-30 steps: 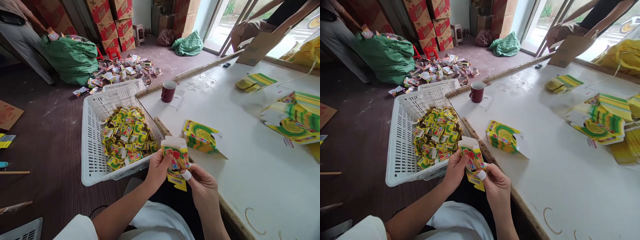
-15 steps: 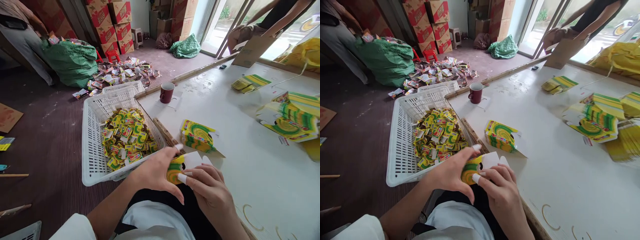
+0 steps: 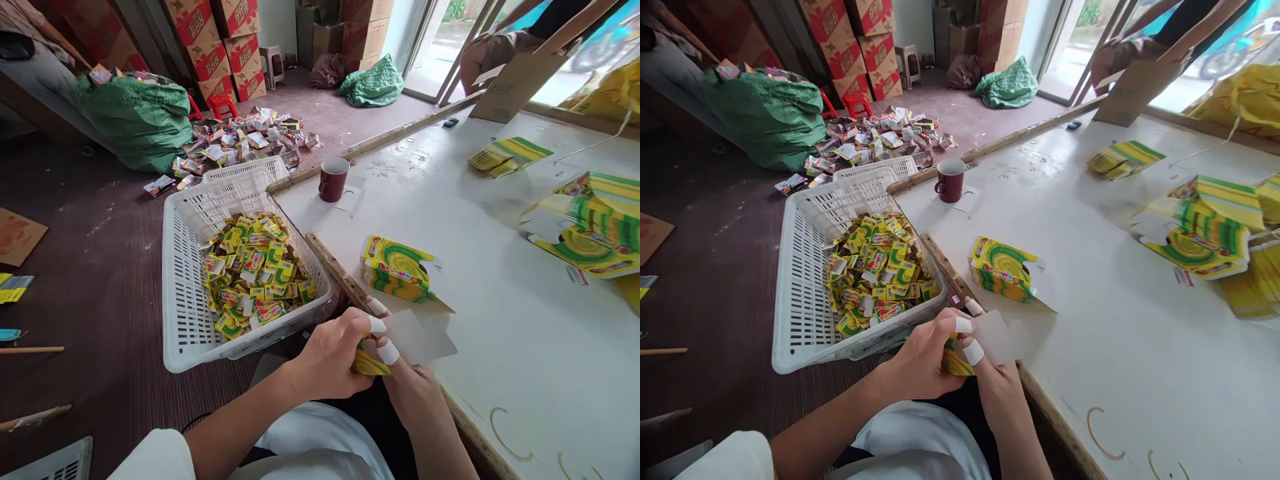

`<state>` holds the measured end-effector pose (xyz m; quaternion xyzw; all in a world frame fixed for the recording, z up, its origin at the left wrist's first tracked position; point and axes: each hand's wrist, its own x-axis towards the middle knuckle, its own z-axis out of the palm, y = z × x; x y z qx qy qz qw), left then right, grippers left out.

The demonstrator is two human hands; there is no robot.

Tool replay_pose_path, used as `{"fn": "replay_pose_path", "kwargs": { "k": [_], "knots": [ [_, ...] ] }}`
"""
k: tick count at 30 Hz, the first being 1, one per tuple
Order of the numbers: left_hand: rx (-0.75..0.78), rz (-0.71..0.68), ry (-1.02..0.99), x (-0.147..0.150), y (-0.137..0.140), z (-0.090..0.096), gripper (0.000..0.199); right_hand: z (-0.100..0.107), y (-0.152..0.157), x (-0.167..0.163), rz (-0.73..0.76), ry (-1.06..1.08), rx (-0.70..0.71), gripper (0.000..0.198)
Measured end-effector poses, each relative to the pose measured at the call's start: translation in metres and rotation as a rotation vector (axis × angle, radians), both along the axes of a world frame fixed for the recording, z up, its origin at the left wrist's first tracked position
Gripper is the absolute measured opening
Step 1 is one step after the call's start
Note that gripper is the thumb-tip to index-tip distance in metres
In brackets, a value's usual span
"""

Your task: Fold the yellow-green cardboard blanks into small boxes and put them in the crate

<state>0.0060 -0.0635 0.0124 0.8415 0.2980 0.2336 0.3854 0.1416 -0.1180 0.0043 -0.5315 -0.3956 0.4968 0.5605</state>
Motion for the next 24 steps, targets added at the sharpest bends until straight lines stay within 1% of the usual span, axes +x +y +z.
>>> {"fn": "replay_pose_path", "kwargs": {
  "k": [2, 4, 7, 9, 11, 13, 14, 15, 17, 19, 24],
  "knots": [
    [-0.016, 0.039, 0.015, 0.000, 0.000, -0.002, 0.054, -0.001, -0.002, 0.003, 0.035, -0.048, 0.054, 0.059],
    [-0.071, 0.032, 0.044, 0.000, 0.000, -0.005, 0.055, -0.004, -0.006, 0.004, 0.052, -0.166, 0.104, 0.059],
    [-0.116, 0.011, 0.016, 0.002, 0.000, -0.009, 0.072, -0.010, -0.013, 0.002, 0.057, -0.473, 0.206, 0.054],
    [-0.076, 0.039, -0.033, 0.003, -0.001, -0.011, 0.081, -0.013, -0.015, 0.000, 0.069, -0.624, 0.280, 0.055],
    [-0.022, 0.101, -0.026, 0.003, 0.000, -0.010, 0.079, -0.015, -0.014, 0.001, 0.021, -0.660, 0.321, 0.057],
    [-0.001, 0.163, 0.052, -0.001, 0.002, -0.005, 0.069, -0.014, -0.012, 0.005, -0.080, -0.663, 0.331, 0.057],
    [-0.008, 0.193, 0.095, -0.004, 0.004, -0.001, 0.063, -0.013, -0.011, 0.007, -0.106, -0.677, 0.335, 0.057],
    [-0.026, 0.215, 0.128, -0.007, 0.006, 0.003, 0.057, -0.011, -0.010, 0.010, -0.103, -0.700, 0.341, 0.057],
    [-0.071, 0.236, 0.143, -0.013, 0.012, 0.010, 0.049, -0.010, -0.010, 0.014, -0.026, -0.752, 0.350, 0.063],
    [-0.095, 0.219, 0.133, -0.017, 0.016, 0.015, 0.048, -0.010, -0.011, 0.016, 0.052, -0.782, 0.354, 0.063],
    [-0.104, 0.124, 0.159, -0.017, 0.022, 0.022, 0.041, -0.014, -0.008, 0.024, 0.095, -0.797, 0.313, 0.036]
  ]
}}
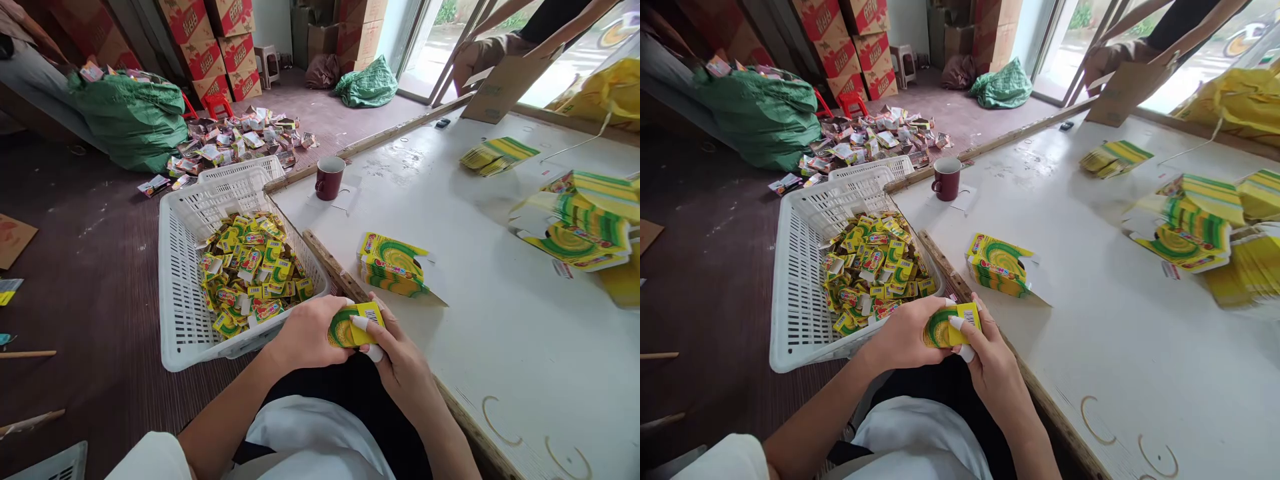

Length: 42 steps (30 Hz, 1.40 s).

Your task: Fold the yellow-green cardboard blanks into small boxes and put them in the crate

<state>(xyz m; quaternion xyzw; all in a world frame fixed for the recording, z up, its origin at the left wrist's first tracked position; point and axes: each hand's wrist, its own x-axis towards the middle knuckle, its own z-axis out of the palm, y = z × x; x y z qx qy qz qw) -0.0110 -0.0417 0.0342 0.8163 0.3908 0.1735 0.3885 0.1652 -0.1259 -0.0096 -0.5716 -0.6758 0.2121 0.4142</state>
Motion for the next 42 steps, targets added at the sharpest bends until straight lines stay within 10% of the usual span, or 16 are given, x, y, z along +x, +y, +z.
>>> {"fn": "replay_pose_path", "kwargs": {
  "k": [8, 19, 34, 42],
  "knots": [
    [-0.054, -0.098, 0.033, 0.000, 0.007, 0.007, 0.045, 0.020, 0.011, 0.026, 0.202, 0.077, -0.015, 0.020],
    [0.022, 0.021, 0.024, -0.003, 0.006, 0.001, 0.054, 0.010, 0.014, 0.004, -0.030, 0.270, -0.090, 0.062],
    [0.060, 0.076, 0.005, -0.004, 0.007, 0.000, 0.060, 0.014, 0.023, 0.005, -0.025, 0.216, -0.025, 0.040],
    [0.382, 0.595, 0.161, -0.048, 0.036, -0.036, 0.078, 0.022, 0.066, 0.062, -0.553, -0.062, 0.108, 0.032]
  ]
}}
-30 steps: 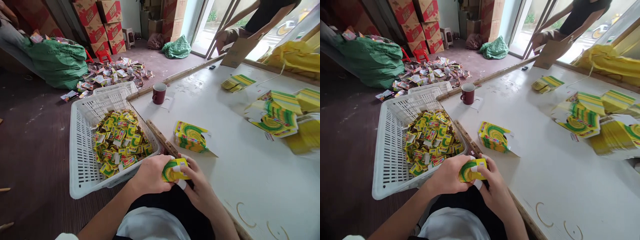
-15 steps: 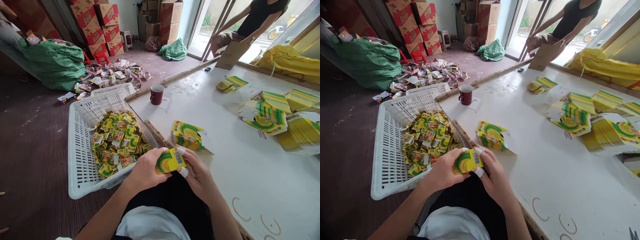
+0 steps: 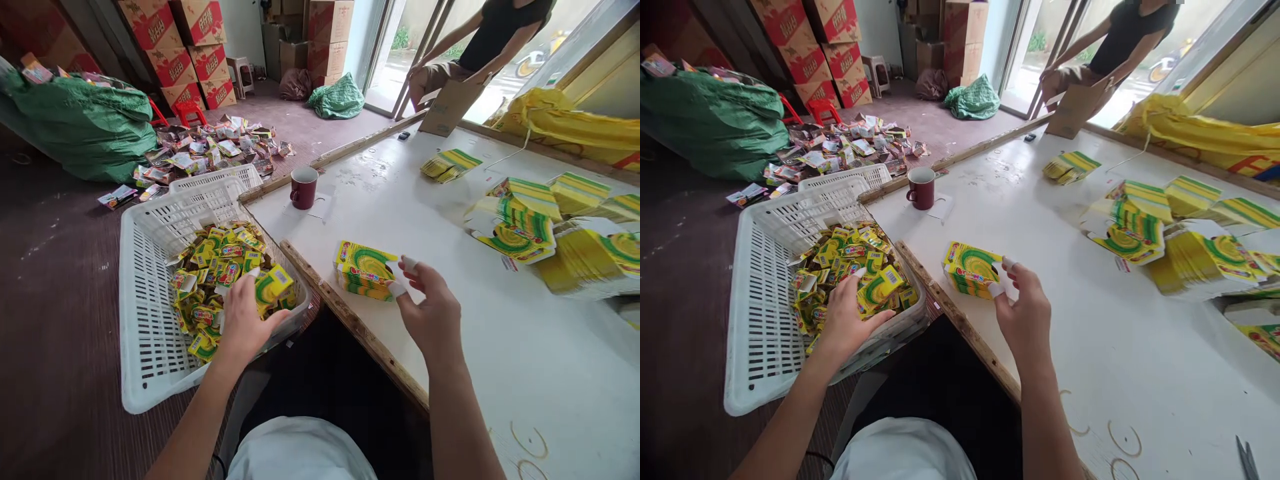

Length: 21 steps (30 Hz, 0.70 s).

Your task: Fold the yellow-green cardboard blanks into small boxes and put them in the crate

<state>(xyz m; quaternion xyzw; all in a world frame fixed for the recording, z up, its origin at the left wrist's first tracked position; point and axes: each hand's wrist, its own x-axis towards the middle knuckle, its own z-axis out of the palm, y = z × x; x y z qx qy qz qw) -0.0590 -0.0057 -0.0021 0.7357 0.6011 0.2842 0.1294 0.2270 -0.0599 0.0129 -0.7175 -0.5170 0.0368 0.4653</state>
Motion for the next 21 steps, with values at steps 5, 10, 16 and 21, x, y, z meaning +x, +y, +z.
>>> {"fn": "replay_pose_path", "kwargs": {
  "k": [5, 10, 16, 21],
  "knots": [
    [-0.049, -0.121, -0.060, -0.007, -0.004, -0.009, 0.051, -0.009, 0.014, 0.005, -0.008, -0.193, -0.096, 0.021],
    [-0.199, -0.295, -0.194, 0.014, -0.019, 0.002, 0.037, -0.007, 0.014, -0.002, -0.026, -0.098, -0.093, 0.030],
    [-0.449, -0.400, -0.419, 0.030, -0.031, 0.013, 0.036, 0.006, 0.008, 0.000, -0.158, 0.170, -0.068, 0.036],
    [-0.668, -0.540, -0.788, 0.046, -0.040, 0.011, 0.071, 0.028, -0.014, -0.018, 0.075, 0.519, 0.101, 0.043]
  ]
}}
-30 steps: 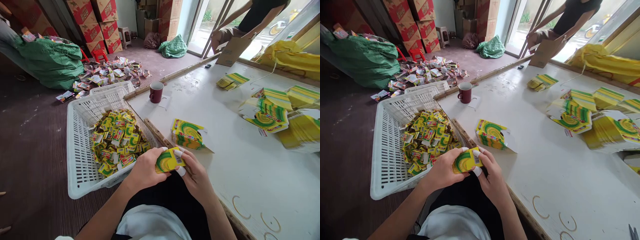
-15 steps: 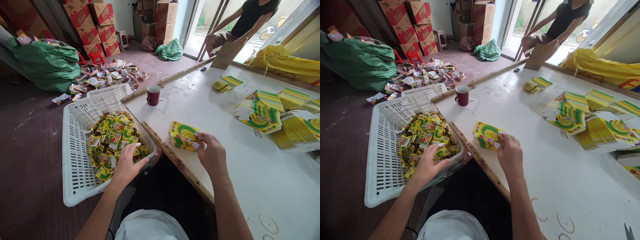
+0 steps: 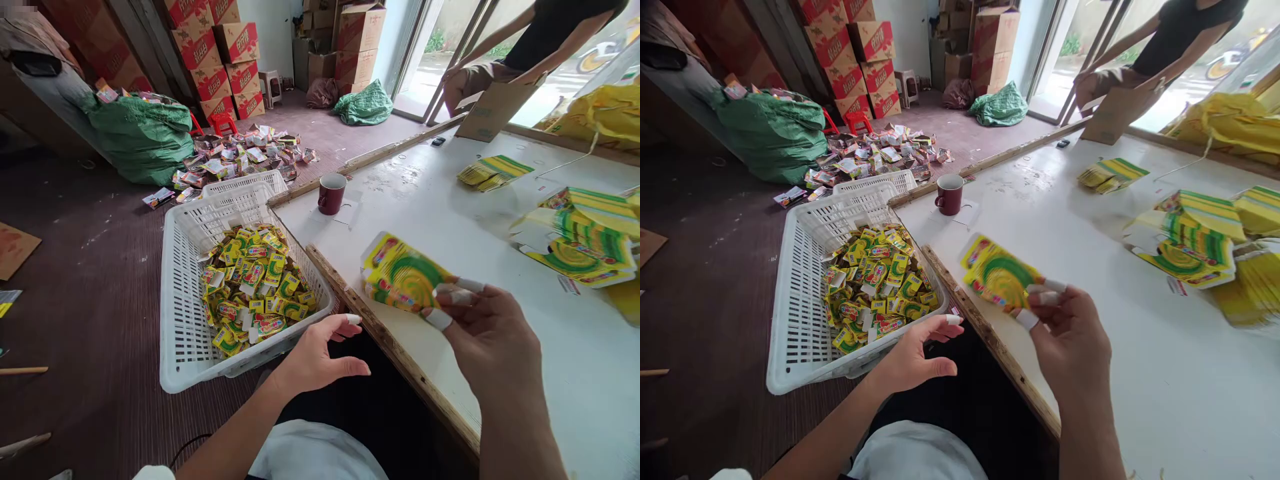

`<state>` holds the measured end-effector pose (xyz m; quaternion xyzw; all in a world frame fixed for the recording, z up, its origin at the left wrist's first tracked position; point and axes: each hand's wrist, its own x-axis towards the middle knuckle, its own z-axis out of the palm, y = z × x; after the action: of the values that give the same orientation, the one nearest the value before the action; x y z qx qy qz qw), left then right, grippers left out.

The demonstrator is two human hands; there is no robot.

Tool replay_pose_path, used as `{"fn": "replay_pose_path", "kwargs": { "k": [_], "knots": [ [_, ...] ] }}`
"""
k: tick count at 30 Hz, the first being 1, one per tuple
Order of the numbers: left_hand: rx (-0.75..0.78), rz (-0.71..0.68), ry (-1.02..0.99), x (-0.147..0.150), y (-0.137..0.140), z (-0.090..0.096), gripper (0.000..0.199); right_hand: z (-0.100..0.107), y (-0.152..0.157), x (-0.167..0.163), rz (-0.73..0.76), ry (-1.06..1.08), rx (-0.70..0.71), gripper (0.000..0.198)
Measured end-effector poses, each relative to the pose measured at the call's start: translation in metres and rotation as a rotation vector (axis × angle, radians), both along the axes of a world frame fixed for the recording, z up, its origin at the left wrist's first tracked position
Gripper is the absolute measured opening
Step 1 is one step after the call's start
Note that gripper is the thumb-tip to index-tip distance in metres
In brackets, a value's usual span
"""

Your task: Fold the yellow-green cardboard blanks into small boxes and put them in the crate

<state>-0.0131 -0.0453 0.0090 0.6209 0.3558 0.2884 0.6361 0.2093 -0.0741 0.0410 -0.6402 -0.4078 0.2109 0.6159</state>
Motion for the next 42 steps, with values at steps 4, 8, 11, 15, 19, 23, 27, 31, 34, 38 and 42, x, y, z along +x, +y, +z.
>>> {"fn": "replay_pose_path", "kwargs": {
  "k": [4, 8, 11, 15, 19, 23, 27, 31, 34, 38, 42],
  "knots": [
    [-0.123, 0.139, -0.265, 0.018, -0.003, 0.003, 0.072, -0.004, -0.019, -0.033, 0.379, 0.125, -0.077, 0.035],
    [0.169, 0.263, -0.203, 0.021, -0.003, 0.005, 0.054, -0.025, -0.026, -0.056, 0.323, 0.210, -0.126, 0.030],
    [0.473, 0.236, -0.189, 0.017, -0.003, -0.002, 0.047, -0.030, -0.029, -0.063, 0.271, 0.256, -0.183, 0.030],
    [0.425, 0.220, -0.201, 0.017, -0.007, -0.012, 0.047, -0.025, -0.034, -0.063, 0.347, 0.392, -0.241, 0.047],
    [0.165, 0.201, -0.277, 0.023, -0.013, -0.008, 0.055, -0.024, -0.039, -0.060, 0.412, 0.455, -0.271, 0.060],
    [-0.136, 0.230, -0.429, 0.030, -0.015, 0.000, 0.064, -0.029, -0.041, -0.064, 0.425, 0.374, -0.245, 0.066],
    [-0.434, 0.381, -0.597, 0.035, -0.012, 0.011, 0.062, -0.034, -0.044, -0.083, 0.426, 0.409, -0.171, 0.062],
    [-0.489, 0.520, -0.695, 0.036, -0.007, 0.023, 0.053, -0.034, -0.050, -0.101, 0.486, 0.475, -0.168, 0.062],
    [-0.454, 0.556, -0.747, 0.036, -0.004, 0.026, 0.050, -0.034, -0.055, -0.109, 0.533, 0.471, -0.196, 0.066],
    [-0.394, 0.595, -0.736, 0.037, -0.005, 0.020, 0.051, -0.035, -0.054, -0.112, 0.547, 0.433, -0.221, 0.065],
    [-0.339, 0.647, -0.572, 0.039, -0.007, 0.008, 0.061, -0.040, -0.049, -0.111, 0.553, 0.387, -0.218, 0.058]
  ]
}}
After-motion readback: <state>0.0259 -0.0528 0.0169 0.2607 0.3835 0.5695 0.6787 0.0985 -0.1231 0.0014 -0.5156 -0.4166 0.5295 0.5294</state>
